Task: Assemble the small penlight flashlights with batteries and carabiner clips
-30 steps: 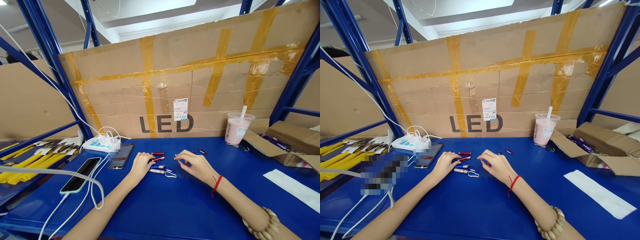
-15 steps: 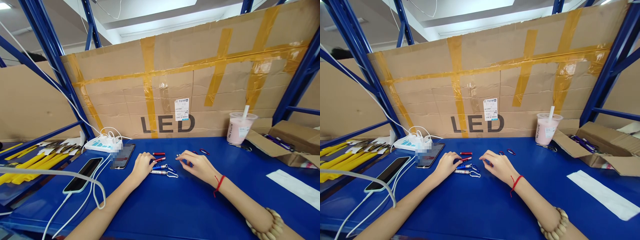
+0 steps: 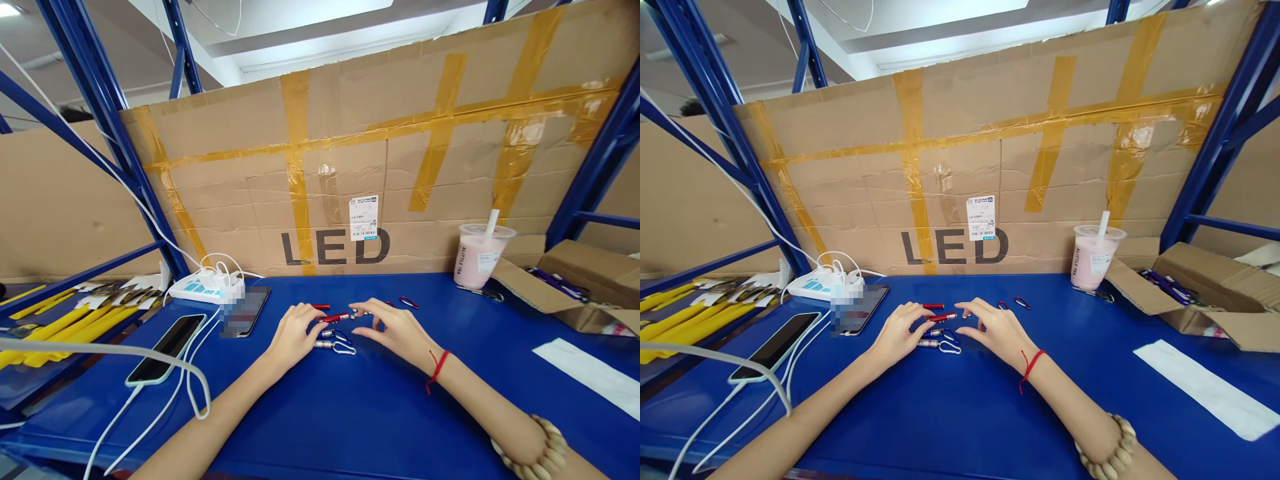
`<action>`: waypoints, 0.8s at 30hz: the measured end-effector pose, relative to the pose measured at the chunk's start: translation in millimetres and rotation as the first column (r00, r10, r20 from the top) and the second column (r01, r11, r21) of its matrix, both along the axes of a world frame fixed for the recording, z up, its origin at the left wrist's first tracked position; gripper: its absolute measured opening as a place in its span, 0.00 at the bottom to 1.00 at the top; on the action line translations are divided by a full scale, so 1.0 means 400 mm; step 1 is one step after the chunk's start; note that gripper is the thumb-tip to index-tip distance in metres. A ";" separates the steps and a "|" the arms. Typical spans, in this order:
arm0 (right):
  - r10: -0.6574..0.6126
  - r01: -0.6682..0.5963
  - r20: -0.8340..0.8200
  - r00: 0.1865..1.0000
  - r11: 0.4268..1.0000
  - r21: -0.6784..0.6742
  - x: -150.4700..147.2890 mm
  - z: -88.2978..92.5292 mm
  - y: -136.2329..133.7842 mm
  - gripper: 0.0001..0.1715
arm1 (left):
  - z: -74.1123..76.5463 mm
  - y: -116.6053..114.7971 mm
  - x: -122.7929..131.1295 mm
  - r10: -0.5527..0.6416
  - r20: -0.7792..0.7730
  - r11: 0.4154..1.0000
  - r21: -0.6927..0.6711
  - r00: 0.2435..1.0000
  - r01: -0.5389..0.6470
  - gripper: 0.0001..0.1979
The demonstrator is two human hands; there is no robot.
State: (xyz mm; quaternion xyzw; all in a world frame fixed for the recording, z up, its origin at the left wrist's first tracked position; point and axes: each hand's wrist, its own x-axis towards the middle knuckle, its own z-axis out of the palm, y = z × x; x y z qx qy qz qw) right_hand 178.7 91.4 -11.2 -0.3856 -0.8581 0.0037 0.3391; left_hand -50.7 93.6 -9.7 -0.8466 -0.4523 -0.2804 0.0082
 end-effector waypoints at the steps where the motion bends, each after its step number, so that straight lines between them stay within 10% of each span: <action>1: 0.011 -0.011 -0.003 1.000 1.000 0.019 -0.002 0.000 -0.002 0.20 | 0.001 -0.005 0.002 -0.031 -0.003 0.999 0.013 1.000 0.031 0.07; 15: 0.014 -0.009 -0.014 1.000 0.959 0.284 -0.018 -0.005 -0.011 0.11 | -0.016 -0.004 0.010 -0.191 0.203 0.978 -0.043 0.960 0.204 0.05; 24: -0.083 0.080 0.005 0.997 0.979 0.190 -0.015 0.007 -0.016 0.15 | -0.011 -0.012 0.018 -0.156 0.187 0.971 -0.152 0.970 0.186 0.08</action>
